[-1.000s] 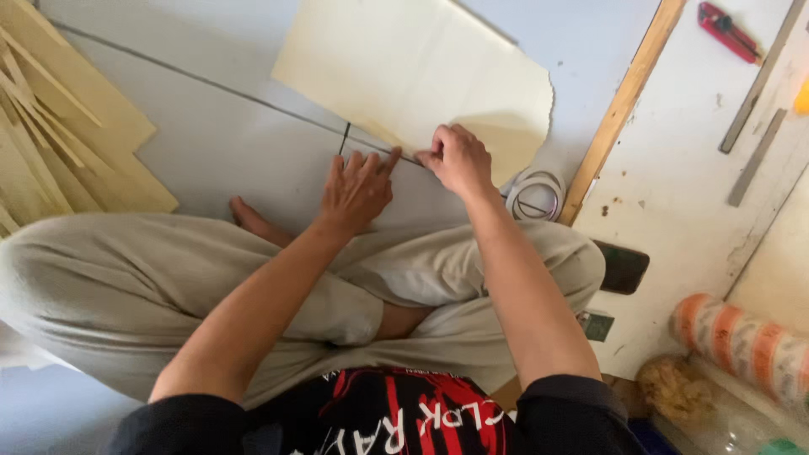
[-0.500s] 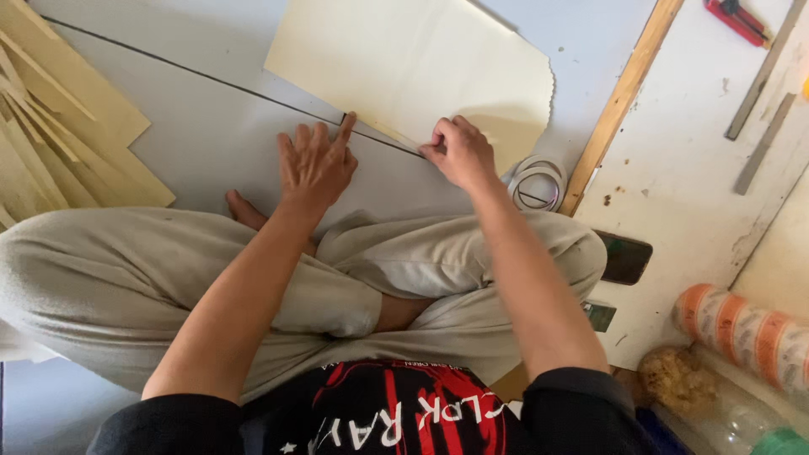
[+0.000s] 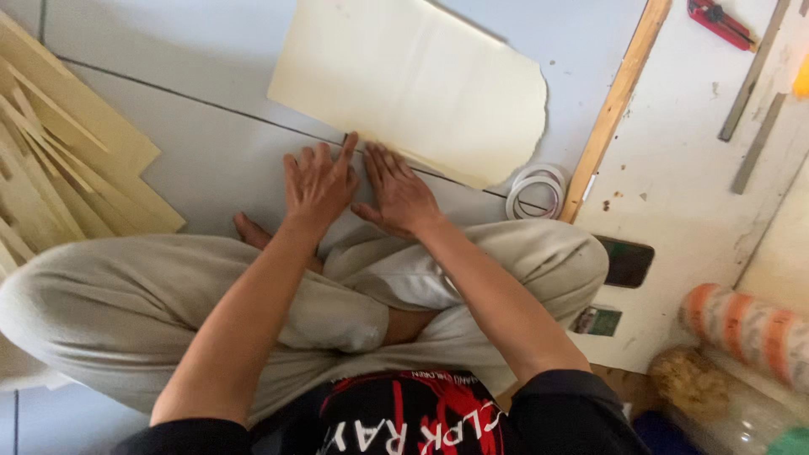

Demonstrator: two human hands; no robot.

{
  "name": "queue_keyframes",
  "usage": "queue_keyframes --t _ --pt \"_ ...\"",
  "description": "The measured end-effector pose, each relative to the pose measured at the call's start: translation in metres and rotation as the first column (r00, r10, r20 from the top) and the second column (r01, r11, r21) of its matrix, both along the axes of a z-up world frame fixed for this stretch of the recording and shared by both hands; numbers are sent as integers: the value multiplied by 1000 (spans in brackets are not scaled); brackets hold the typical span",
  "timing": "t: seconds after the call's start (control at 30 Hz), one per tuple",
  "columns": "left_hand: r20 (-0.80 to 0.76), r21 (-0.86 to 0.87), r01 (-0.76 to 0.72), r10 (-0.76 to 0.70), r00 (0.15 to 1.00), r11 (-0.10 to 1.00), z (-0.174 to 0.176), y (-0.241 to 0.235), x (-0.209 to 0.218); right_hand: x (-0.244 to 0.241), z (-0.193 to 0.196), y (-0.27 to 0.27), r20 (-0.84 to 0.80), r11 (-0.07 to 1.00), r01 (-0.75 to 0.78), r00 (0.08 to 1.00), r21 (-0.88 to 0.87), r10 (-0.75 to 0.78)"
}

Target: The person sits on the floor and repeatedly folds a thin strip of paper onto a larger sheet. They then use a roll of white tape to secure the folded strip to the paper, pressing it down firmly.

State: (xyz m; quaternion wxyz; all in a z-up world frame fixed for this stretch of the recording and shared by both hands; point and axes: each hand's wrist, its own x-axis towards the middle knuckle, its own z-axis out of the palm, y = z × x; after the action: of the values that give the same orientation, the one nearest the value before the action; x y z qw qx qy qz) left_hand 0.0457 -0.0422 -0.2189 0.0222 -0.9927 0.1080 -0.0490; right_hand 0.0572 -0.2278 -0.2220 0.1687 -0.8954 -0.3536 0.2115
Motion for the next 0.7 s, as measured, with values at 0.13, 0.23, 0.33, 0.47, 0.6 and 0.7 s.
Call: queue_keyframes --t 0.13,0.23,0.33,0.47,0.6,0.7 --pt "-140 -5 -61 59 988 998 -11 1 -3 -4 20 -10 -74 986 81 993 -144 -92" --pt "-209 -15 -58 54 976 998 -11 3 -3 -10 37 -30 -128 972 117 981 -202 -145" --pt "-268 -14 -69 63 961 998 -11 1 -2 -18 35 -59 -134 956 108 980 -273 -149" --pt "-314 -13 -80 72 947 997 -8 3 -2 -21 32 -79 -189 916 86 967 -392 -172" --pt "-320 -8 -78 71 945 997 -9 2 -1 -21 30 -86 -129 896 58 984 -440 -127" --pt "-305 3 -79 76 949 997 -3 2 -3 -25 34 -83 -145 871 67 977 -487 -156"
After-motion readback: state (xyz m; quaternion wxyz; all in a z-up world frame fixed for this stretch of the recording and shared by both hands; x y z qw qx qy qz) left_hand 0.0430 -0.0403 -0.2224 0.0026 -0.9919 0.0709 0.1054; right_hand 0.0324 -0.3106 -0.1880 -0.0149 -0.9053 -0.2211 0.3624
